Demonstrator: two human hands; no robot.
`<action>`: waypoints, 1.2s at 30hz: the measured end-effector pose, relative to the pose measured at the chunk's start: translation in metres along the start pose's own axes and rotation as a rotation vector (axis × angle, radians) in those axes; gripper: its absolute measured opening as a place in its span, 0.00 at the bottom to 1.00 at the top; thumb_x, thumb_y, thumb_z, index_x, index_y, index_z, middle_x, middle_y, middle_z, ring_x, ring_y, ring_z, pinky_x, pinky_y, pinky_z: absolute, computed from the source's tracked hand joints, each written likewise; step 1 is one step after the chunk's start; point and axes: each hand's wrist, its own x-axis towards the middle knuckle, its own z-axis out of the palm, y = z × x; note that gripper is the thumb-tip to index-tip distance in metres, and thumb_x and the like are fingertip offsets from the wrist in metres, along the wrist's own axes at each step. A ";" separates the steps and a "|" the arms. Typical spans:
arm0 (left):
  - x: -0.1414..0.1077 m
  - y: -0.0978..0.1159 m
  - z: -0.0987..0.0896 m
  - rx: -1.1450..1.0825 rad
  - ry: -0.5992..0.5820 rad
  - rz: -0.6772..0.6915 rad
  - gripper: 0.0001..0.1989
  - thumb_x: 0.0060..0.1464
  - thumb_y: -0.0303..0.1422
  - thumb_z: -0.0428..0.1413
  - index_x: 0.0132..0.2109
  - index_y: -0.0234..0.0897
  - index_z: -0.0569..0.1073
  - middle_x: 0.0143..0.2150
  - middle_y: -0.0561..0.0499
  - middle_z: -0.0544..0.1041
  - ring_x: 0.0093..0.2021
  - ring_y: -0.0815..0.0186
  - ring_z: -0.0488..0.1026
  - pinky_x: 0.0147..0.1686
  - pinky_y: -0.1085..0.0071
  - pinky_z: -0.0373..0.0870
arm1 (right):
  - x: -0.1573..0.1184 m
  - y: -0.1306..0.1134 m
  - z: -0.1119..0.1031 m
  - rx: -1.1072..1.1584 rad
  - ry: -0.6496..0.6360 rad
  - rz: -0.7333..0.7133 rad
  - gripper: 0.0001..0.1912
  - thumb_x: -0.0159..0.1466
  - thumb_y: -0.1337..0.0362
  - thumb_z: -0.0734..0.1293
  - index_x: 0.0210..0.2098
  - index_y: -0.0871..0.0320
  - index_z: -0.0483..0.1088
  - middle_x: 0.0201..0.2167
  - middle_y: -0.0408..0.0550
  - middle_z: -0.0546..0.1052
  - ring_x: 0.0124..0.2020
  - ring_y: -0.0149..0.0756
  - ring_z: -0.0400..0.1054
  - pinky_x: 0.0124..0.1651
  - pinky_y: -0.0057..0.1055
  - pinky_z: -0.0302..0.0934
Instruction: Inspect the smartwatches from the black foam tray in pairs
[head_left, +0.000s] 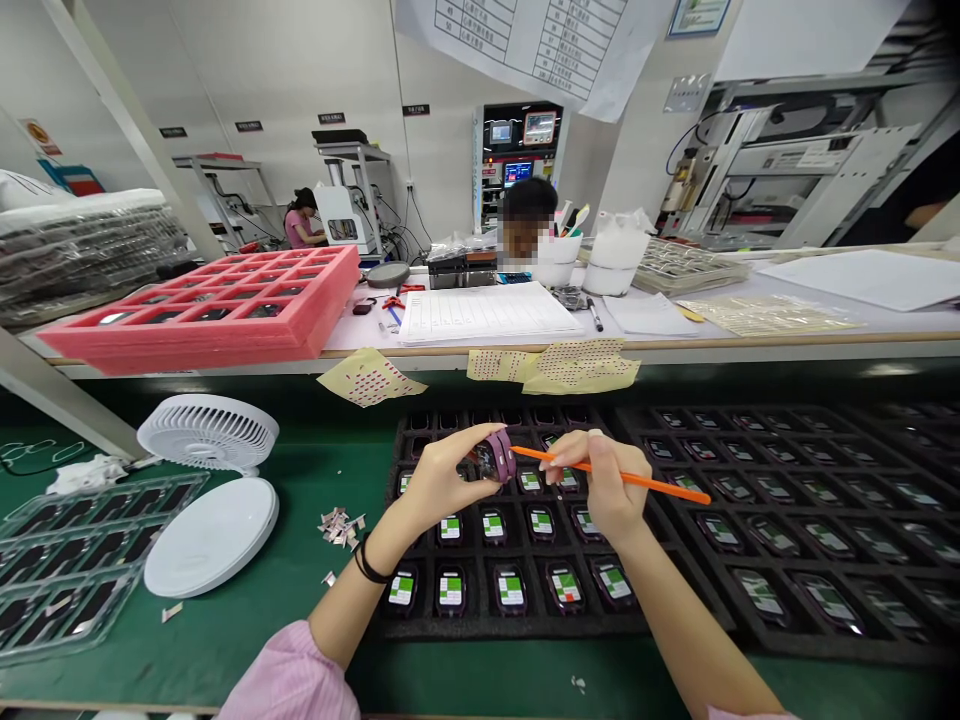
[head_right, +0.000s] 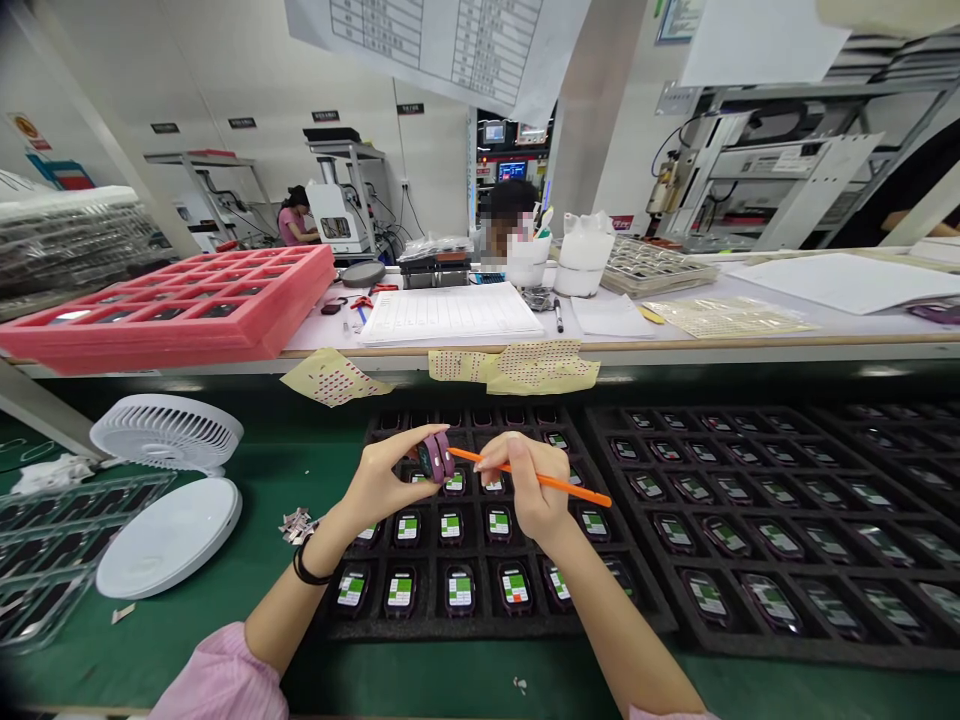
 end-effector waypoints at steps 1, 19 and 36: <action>0.000 0.000 0.000 -0.004 -0.005 -0.007 0.28 0.44 0.21 0.61 0.55 0.38 0.70 0.51 0.47 0.78 0.46 0.62 0.77 0.40 0.71 0.77 | 0.000 0.000 0.000 -0.007 0.001 -0.001 0.22 0.70 0.62 0.56 0.25 0.57 0.75 0.21 0.46 0.76 0.19 0.31 0.70 0.19 0.27 0.63; 0.000 0.002 0.001 -0.023 -0.022 -0.032 0.29 0.45 0.22 0.61 0.56 0.39 0.70 0.51 0.47 0.78 0.45 0.62 0.77 0.41 0.70 0.77 | -0.005 -0.006 0.004 0.017 -0.069 -0.016 0.21 0.70 0.65 0.55 0.28 0.57 0.75 0.21 0.46 0.75 0.20 0.31 0.68 0.22 0.28 0.63; 0.002 0.003 -0.001 -0.009 -0.044 -0.056 0.28 0.45 0.22 0.60 0.55 0.38 0.70 0.51 0.46 0.78 0.46 0.61 0.77 0.38 0.71 0.77 | 0.000 -0.006 0.002 0.033 -0.043 0.042 0.22 0.70 0.60 0.57 0.25 0.57 0.76 0.19 0.46 0.75 0.20 0.33 0.69 0.22 0.30 0.64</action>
